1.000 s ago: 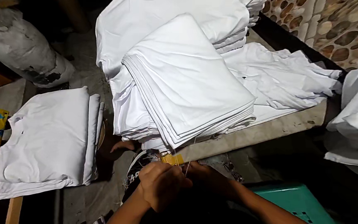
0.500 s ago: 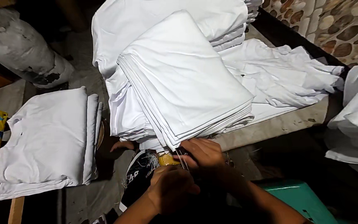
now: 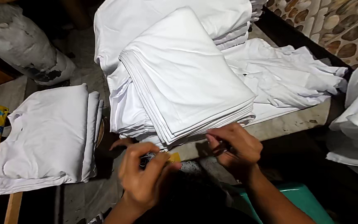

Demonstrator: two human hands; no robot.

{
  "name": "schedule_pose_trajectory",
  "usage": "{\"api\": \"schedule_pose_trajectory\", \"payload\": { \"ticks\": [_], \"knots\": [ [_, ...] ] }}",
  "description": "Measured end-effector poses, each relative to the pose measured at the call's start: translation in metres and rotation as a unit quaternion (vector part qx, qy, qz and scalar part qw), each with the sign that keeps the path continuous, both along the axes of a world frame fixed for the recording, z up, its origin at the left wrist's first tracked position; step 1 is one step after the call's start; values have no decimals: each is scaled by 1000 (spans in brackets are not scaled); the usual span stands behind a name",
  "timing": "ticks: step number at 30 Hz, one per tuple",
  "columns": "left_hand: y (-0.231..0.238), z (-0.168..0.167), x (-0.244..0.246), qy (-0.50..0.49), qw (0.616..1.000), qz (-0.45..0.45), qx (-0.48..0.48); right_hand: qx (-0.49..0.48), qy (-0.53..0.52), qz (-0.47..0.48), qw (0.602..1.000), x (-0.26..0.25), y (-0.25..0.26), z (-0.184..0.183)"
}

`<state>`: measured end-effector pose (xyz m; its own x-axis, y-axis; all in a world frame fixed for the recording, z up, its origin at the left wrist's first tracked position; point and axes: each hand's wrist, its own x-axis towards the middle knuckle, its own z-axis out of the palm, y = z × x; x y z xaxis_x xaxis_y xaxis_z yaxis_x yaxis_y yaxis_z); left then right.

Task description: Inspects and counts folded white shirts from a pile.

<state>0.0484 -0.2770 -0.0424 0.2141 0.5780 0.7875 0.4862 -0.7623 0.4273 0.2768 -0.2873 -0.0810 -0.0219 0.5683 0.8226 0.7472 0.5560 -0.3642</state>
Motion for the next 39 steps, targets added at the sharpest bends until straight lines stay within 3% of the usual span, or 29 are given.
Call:
{"api": "schedule_pose_trajectory", "payload": {
  "ticks": [3, 5, 8, 11, 13, 15, 17, 19, 22, 27, 31, 36, 39],
  "knots": [
    [20, 8, 33, 134, 985, 99, 39, 6, -14, 8, 1000, -13, 11, 2],
    [32, 4, 42, 183, 977, 102, 29, 7, -15, -8, 1000, -15, 15, 0],
    [36, 7, 43, 119, 988, 86, 36, 5, -12, -22, 1000, -15, 19, -8],
    [42, 7, 45, -51, 998, -12, -40, 18, -7, -25, 999, -20, 20, -28],
    [49, 7, 51, -216, 955, -100, -174, 9, -9, -26, 1000, -22, 18, -37],
    [55, 8, 56, -350, 865, -158, -321, -8, -9, -26, 1000, -23, 15, -40],
    [57, 10, 58, -421, 793, -185, -400, -14, -10, -26, 1000, -23, 14, -41],
    [57, 10, 58, -437, 775, -194, -413, -14, -9, -21, 1000, -22, 14, -42],
    [56, 9, 57, -424, 789, -190, -402, -16, 39, 11, 999, -22, 13, -34],
    [55, 3, 55, -401, 803, -203, -391, -35, 128, 59, 989, -32, 20, 12],
    [55, -5, 44, -323, 846, -263, -333, -99, 151, 106, 978, -42, 36, 24],
    [52, -17, 41, -198, 937, -205, -201, -48, 56, 138, 988, -31, 9, 29],
    [53, -22, 39, -229, 936, -211, -167, -74, -14, 80, 994, -13, 7, 23]
  ]
}}
